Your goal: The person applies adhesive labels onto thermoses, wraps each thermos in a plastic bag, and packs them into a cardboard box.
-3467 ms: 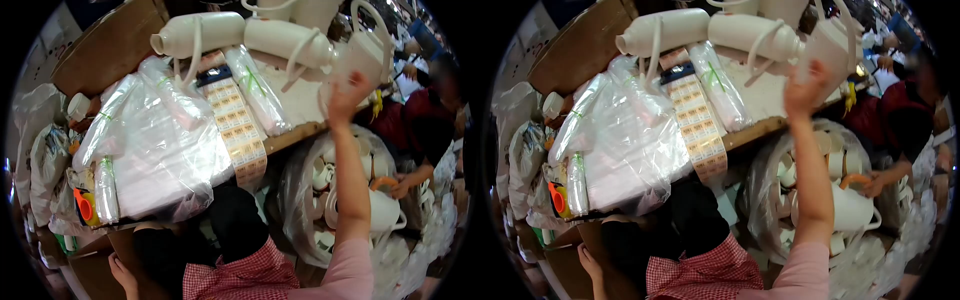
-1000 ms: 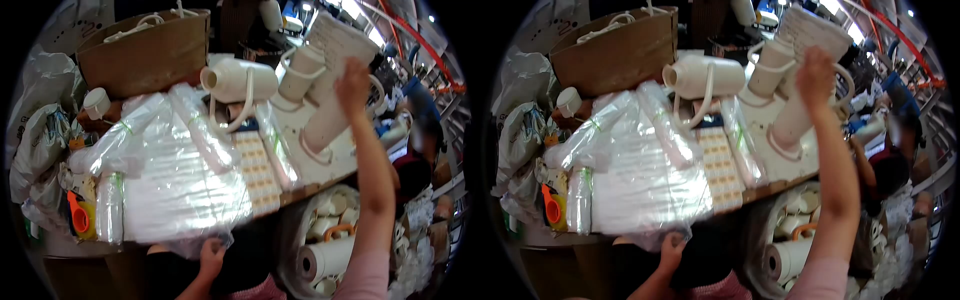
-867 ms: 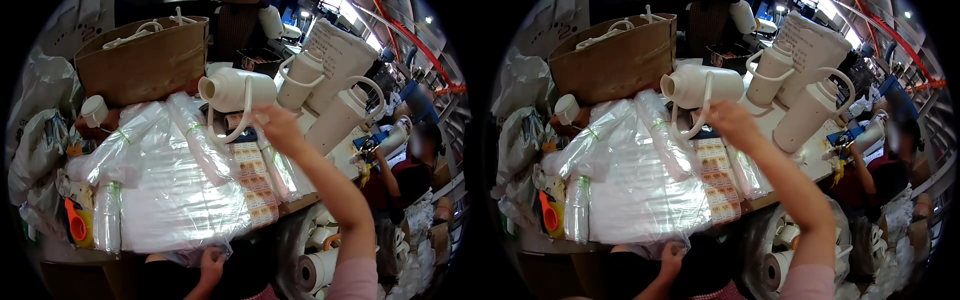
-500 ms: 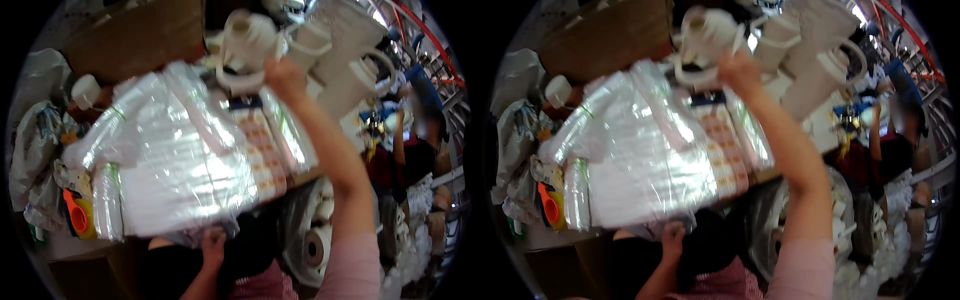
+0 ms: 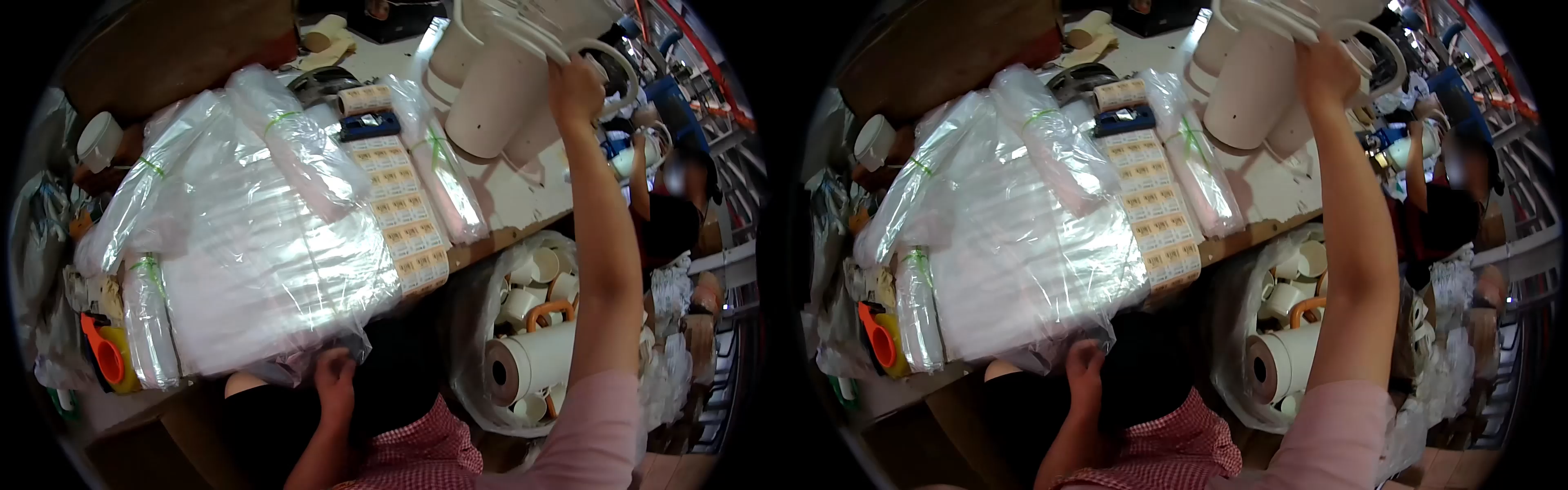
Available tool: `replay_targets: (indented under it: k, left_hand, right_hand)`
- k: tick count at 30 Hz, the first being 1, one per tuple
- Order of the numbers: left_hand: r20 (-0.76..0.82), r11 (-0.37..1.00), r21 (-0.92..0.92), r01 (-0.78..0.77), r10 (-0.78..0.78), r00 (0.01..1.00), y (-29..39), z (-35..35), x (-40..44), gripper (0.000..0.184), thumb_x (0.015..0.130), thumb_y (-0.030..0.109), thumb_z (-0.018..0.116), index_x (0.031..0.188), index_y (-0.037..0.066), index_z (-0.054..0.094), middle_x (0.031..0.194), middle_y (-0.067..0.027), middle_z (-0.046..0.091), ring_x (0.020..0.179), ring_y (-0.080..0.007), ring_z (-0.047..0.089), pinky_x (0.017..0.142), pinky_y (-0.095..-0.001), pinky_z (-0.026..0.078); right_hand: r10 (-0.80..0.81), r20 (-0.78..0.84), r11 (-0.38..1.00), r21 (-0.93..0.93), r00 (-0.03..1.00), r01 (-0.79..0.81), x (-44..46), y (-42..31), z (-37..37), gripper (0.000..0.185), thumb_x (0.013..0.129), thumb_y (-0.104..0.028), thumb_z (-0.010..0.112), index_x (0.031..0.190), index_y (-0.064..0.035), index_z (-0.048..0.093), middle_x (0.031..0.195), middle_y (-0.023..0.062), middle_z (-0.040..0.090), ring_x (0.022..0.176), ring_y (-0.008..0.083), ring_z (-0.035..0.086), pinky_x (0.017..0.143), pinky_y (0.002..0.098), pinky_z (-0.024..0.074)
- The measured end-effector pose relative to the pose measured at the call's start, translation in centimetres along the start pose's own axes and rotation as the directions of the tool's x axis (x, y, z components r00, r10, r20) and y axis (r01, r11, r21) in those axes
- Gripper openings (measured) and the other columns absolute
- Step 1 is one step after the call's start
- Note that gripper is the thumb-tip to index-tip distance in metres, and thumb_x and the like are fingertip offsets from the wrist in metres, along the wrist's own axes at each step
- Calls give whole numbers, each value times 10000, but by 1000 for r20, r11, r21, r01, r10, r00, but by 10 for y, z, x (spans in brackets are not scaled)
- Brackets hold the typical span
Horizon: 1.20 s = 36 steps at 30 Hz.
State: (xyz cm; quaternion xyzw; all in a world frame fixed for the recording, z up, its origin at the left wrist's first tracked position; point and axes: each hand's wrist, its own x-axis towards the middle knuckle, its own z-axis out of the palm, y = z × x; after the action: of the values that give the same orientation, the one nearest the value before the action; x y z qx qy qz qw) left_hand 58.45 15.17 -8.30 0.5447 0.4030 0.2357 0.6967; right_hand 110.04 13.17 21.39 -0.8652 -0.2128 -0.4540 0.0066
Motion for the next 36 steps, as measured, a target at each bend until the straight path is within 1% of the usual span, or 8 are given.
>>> replay_targets:
  k: [5, 7, 13, 20, 24, 27, 33, 36]
  left_hand:
    - [16, 999, -23, 32, -32, 999, -3, -5, 2, 240, 871, -24, 638, 1099, 46, 610, 1030, -50, 607, 952, -150, 582, 889, -295, 473]
    - [38, 998, -62, 11, -8, 999, -10, -8, 3, 237, 880, -23, 627, 1108, 41, 609, 1050, -51, 610, 964, -154, 584, 902, -296, 473]
    - [-10, 997, 63, 36, -35, 999, -21, -20, 12, 219, 901, 3, 608, 1116, 33, 631, 1028, -50, 609, 902, -129, 576, 833, -270, 483]
    - [77, 977, 20, 213, -214, 974, -10, -36, -6, 186, 944, 98, 598, 1118, 38, 626, 903, 0, 602, 752, -85, 555, 690, -225, 457]
    - [143, 970, 53, 237, -242, 960, -5, -47, -8, 181, 942, 110, 607, 1114, 57, 626, 916, -10, 630, 768, -86, 581, 683, -219, 467]
    - [129, 980, 56, 191, -197, 972, 4, -45, -14, 163, 946, 102, 598, 1098, 51, 628, 914, -21, 633, 744, -81, 570, 665, -215, 462]
    - [252, 972, 220, -87, 29, 967, 40, -29, -40, 154, 908, 46, 596, 1058, 30, 626, 848, -55, 637, 677, -97, 566, 594, -208, 444]
    - [302, 982, 149, -116, 67, 951, 55, -17, -59, 157, 906, 53, 616, 1062, 35, 628, 871, -54, 666, 722, -104, 601, 662, -225, 482]
  right_hand:
    - [105, 146, 970, 201, 984, -134, -56, 4, 3, 415, 840, -276, 715, 1177, -69, 590, 1098, 177, 676, 1020, 344, 663, 791, 456, 534]
    - [0, -71, 920, 391, 997, 28, -81, 2, -7, 574, 813, -189, 737, 1299, -48, 467, 1275, 195, 555, 1041, 332, 631, 823, 433, 515]
    - [-30, 78, 700, 713, 996, -35, -196, 27, -98, 687, 766, -68, 752, 1348, -34, 388, 1288, 189, 466, 908, 299, 566, 821, 398, 487]
    - [368, 259, 824, 354, 893, -442, -364, 220, -148, 490, 828, -139, 721, 1255, -25, 508, 1192, 138, 552, 967, 246, 595, 836, 350, 485]
    - [436, 270, 876, 91, 858, -474, -430, 265, -211, 375, 834, -136, 722, 1155, -24, 562, 1090, 118, 621, 981, 249, 599, 848, 364, 483]
    - [594, 231, 764, 137, 770, -630, -455, 269, -222, 388, 803, -135, 730, 1132, -17, 560, 1068, 143, 609, 952, 290, 589, 851, 410, 474]
    - [472, 387, 601, 516, 792, -611, -424, 214, -164, 568, 799, -175, 739, 1266, 24, 483, 1174, 213, 577, 1104, 367, 559, 971, 409, 453]
    - [721, 497, 377, 305, 484, -875, -396, 206, -71, 787, 742, -314, 765, 1345, 68, 436, 1322, 271, 527, 1233, 407, 512, 1070, 430, 400]
